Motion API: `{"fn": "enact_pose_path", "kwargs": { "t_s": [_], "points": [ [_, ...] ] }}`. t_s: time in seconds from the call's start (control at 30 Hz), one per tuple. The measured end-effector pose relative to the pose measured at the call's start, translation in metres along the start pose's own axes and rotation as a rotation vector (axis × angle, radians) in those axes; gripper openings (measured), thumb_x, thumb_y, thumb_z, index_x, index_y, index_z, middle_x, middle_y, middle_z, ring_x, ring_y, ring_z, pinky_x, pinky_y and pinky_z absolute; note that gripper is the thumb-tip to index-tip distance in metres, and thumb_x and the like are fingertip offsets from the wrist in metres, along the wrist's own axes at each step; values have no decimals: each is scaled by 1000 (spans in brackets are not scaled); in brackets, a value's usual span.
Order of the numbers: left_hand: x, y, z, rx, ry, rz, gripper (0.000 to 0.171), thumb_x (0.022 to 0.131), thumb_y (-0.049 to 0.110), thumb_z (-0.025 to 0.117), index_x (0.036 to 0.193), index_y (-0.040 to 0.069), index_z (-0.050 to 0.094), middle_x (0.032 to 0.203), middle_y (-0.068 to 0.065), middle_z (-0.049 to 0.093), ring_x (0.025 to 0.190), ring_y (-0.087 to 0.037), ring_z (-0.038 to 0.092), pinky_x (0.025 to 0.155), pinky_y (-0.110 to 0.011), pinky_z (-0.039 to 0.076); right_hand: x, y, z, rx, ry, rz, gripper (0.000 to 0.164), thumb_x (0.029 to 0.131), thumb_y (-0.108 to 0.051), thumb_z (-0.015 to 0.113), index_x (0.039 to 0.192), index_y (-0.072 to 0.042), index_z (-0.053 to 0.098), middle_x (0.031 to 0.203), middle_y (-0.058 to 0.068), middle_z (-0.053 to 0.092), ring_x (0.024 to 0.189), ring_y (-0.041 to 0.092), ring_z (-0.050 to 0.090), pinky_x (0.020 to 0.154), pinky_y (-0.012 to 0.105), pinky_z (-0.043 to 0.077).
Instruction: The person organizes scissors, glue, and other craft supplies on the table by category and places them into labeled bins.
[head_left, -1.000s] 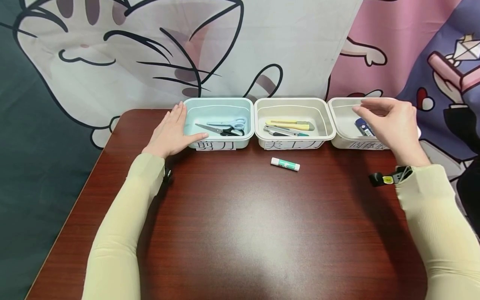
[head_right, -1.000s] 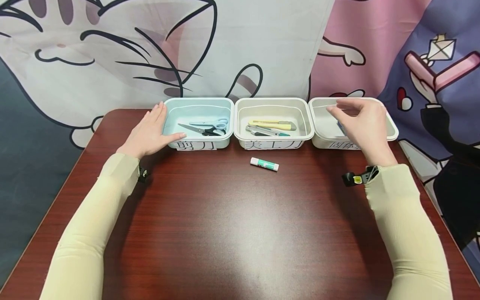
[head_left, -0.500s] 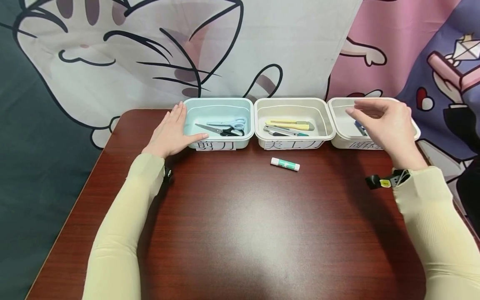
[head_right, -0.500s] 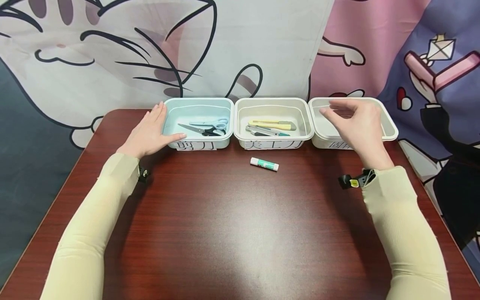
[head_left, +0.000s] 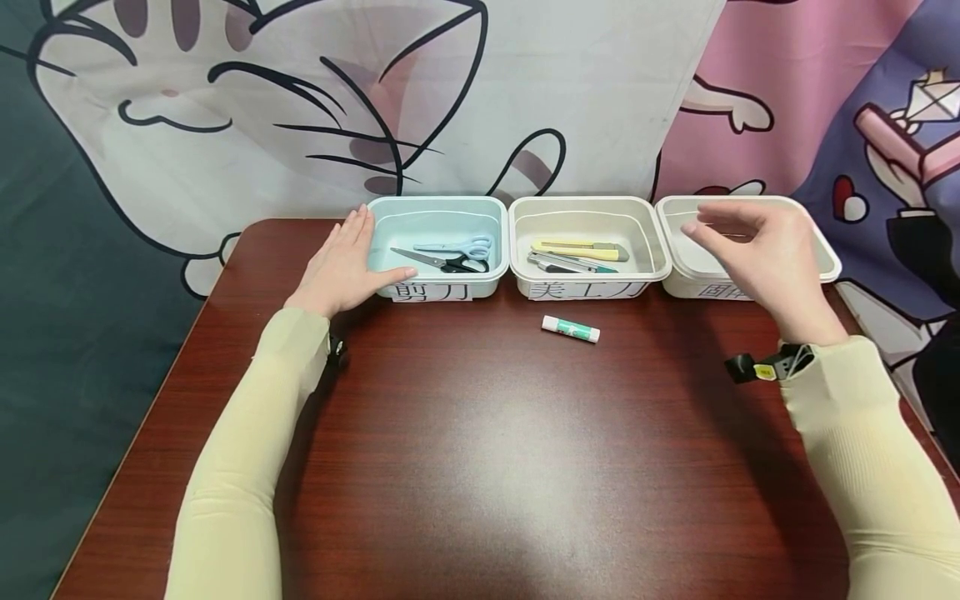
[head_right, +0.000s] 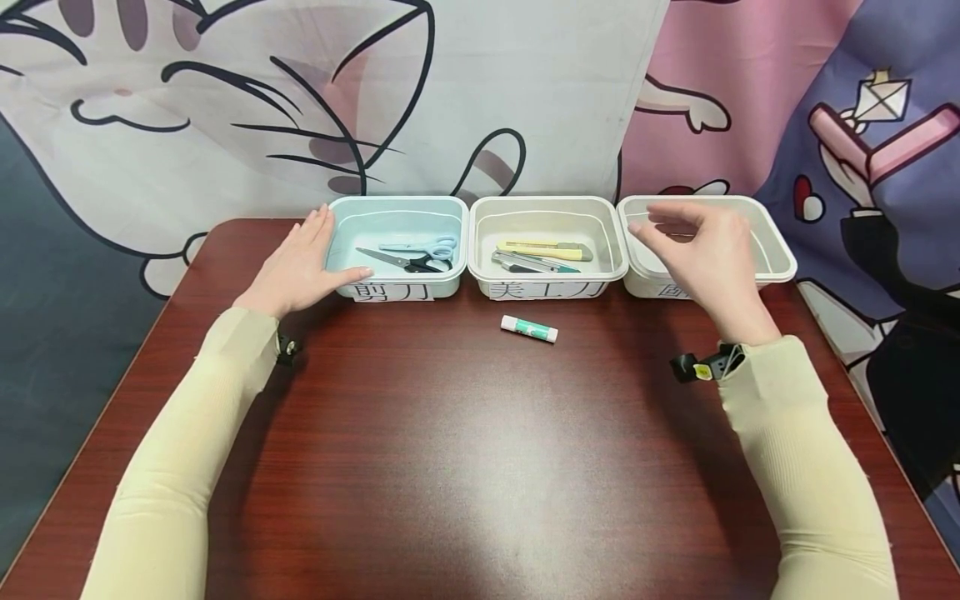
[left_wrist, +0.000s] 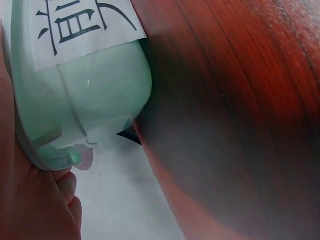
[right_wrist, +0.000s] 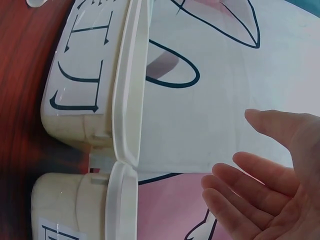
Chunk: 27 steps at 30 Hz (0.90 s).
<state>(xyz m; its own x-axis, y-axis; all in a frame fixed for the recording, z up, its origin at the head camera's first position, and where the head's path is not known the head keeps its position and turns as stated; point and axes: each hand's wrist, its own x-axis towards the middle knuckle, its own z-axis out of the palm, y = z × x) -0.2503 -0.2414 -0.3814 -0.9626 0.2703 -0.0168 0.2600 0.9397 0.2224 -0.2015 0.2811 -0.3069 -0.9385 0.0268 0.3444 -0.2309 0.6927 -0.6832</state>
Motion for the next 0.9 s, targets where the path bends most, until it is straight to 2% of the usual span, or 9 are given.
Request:
{"fn": "enact_pose_path", "kwargs": {
  "t_s": [0.33, 0.5, 0.6, 0.9],
  "points": [
    [-2, 2, -2, 9, -6, 5, 119, 89, 84, 40, 160, -3, 0, 168, -15, -4, 155, -27, -4, 124, -41, -2, -6, -7, 5, -20, -19, -8, 39, 88, -35, 82, 117, -9, 79, 110, 6, 75, 83, -10, 64, 72, 7, 47],
    [-1, 1, -2, 13, -12, 5, 119, 89, 84, 39, 160, -3, 0, 168, -15, -5, 155, -27, -4, 124, -41, -2, -11, -14, 8, -45, -49, -9, 41, 88, -41, 81, 118, -13, 79, 111, 10, 75, 82, -11, 64, 70, 8, 46],
    [-1, 0, -2, 15, -7, 8, 119, 89, 84, 40, 160, -3, 1, 168, -15, -4, 155, -28, -3, 124, -42, -1, -13, -19, 12, -32, -64, -34, 39, 88, -39, 81, 117, -13, 80, 110, 10, 75, 81, -9, 65, 69, 8, 47],
    [-2, 1, -2, 16, -5, 7, 119, 89, 84, 40, 160, -3, 2, 169, -16, -2, 155, -28, -2, 124, -41, -1, -20, -27, 25, 9, -159, -59, 39, 90, -37, 80, 117, -10, 78, 111, 11, 74, 84, -3, 68, 71, 9, 50]
  ]
}}
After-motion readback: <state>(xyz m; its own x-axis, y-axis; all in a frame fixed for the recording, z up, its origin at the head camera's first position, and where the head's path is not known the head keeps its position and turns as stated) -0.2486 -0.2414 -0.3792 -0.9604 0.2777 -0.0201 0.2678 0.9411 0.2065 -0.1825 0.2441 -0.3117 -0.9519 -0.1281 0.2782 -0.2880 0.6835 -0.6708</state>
